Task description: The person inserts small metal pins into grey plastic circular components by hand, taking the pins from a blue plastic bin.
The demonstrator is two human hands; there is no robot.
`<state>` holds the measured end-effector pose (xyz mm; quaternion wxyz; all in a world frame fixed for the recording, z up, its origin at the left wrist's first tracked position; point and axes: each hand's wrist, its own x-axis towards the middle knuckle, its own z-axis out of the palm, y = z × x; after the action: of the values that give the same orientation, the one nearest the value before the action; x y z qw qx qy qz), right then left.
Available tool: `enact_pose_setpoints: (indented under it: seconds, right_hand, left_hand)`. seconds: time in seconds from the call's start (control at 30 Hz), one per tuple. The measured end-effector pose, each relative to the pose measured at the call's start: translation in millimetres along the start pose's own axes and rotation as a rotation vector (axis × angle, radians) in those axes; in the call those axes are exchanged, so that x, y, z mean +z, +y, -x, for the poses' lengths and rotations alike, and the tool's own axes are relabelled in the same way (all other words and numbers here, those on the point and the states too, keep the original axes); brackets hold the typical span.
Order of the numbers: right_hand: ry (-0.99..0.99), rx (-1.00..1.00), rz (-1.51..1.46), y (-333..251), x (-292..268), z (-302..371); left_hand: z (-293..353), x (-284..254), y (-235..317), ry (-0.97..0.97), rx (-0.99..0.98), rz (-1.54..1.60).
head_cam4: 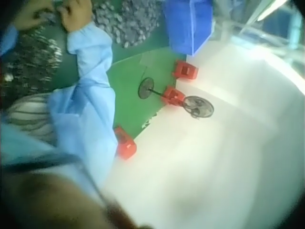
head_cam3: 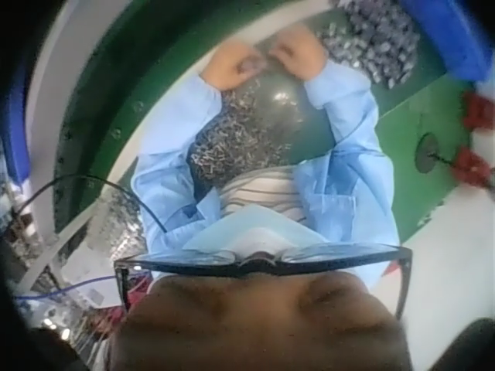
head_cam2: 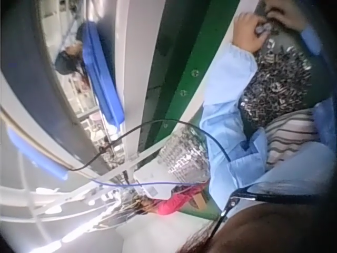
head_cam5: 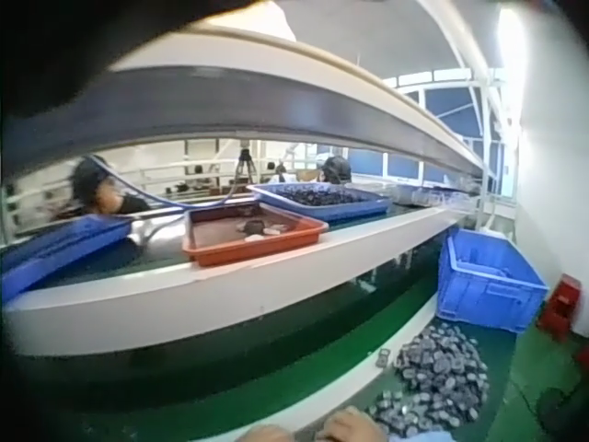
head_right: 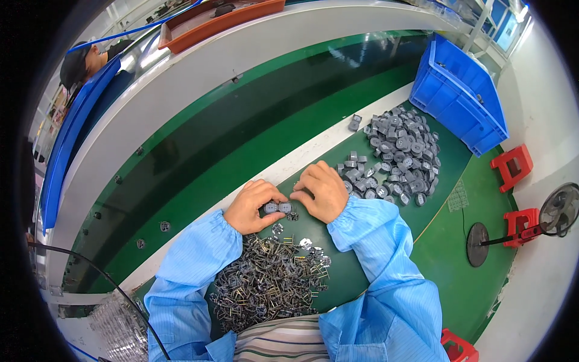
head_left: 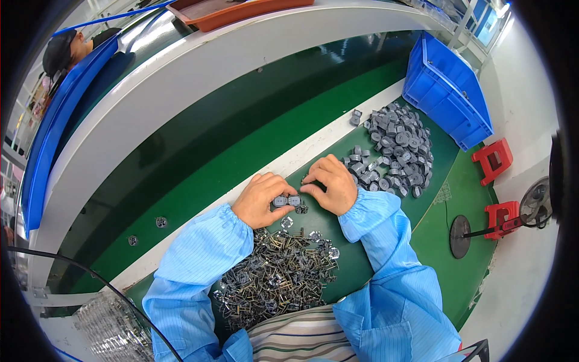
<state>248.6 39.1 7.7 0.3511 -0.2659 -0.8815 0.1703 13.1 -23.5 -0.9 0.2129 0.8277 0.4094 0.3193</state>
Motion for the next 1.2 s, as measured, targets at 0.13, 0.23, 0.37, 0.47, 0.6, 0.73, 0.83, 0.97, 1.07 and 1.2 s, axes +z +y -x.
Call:
enact_pose_setpoints:
  seconds: [0.13, 0.23, 0.37, 0.47, 0.6, 0.73, 0.83, 0.97, 1.07, 1.2]
  right_hand:
    - [-0.041, 0.043, -0.017, -7, -5, 1]
    - [-0.159, 0.006, -0.101, -5, 0, 4]
    - [-0.134, 0.021, -0.16, -3, 4, 4]
    - [0.175, 0.242, -0.047, 2, 4, 0]
    - [0.065, 0.111, 0.062, 15, 11, 2]
    - [0.043, 0.224, -0.165, 2, 11, -3]
    - [0.034, 0.259, -0.126, -1, 14, -3]
    - [-0.033, 0.092, -0.064, 13, 15, 0]
    - [-0.08, 0.083, -0.037, 16, 14, 3]
    - [-0.053, 0.068, -0.045, -4, 10, -6]
  left_hand:
    - [-2, -1, 4, 0.034, -0.12, -0.081]
    - [-1, 3, -3, 0.113, -0.153, -0.051]
    - [1, 1, -4, 0.11, -0.146, -0.054]
    - [0, 3, -5, 0.102, -0.14, -0.063]
    - [0, 5, -5, 0.133, -0.134, -0.076]
    - [1, 4, -5, 0.08, -0.131, -0.087]
    - [0, 5, -5, 0.081, -0.132, -0.076]
    - [0, 4, -5, 0.102, -0.091, -0.076]
    - [1, 4, -5, 0.079, -0.085, -0.08]
    - [2, 3, -5, 0.058, -0.096, -0.09]
